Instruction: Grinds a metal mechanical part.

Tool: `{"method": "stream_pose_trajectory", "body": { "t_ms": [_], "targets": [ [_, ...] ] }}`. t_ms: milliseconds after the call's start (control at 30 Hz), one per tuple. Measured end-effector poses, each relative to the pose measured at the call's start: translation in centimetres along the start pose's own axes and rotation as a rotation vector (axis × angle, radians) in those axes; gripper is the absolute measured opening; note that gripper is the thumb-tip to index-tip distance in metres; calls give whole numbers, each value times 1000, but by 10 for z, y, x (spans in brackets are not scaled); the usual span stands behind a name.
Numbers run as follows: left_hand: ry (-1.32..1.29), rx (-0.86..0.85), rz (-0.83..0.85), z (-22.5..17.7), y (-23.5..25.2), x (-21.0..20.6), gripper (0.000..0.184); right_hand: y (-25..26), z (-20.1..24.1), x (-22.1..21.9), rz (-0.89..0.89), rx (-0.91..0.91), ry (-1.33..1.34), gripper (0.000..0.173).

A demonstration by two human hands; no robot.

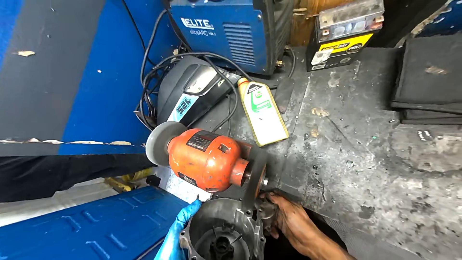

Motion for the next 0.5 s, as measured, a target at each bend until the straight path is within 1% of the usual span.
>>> {"method": "stream_pose_trajectory", "body": {
  "t_ms": [167, 267, 433, 500],
  "targets": [
    [31, -69, 2, -12, -1, 5, 32, 5, -2, -10, -2, -25, 38, 34],
    [37, -71, 19, -12, -3, 5, 31, 1, -1, -10, 24, -11, 40, 32],
    [63, -72, -35, -10, 1, -3, 34, 11, 1, -4, -15, -23, 32, 30],
    [49, -56, -5, -6, 2, -1, 32, 7, 0, -1, 3, -24, 27, 32]
  ]
}}
Point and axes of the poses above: each hand's wrist, its own y-axis towards the middle knuckle, its own x-axis out of the back of the hand, z = x × y, the point moved 8 cm from there along y, towards the middle knuckle, and after that the axes turned 3 degrees about x, right-handed, at the moved point
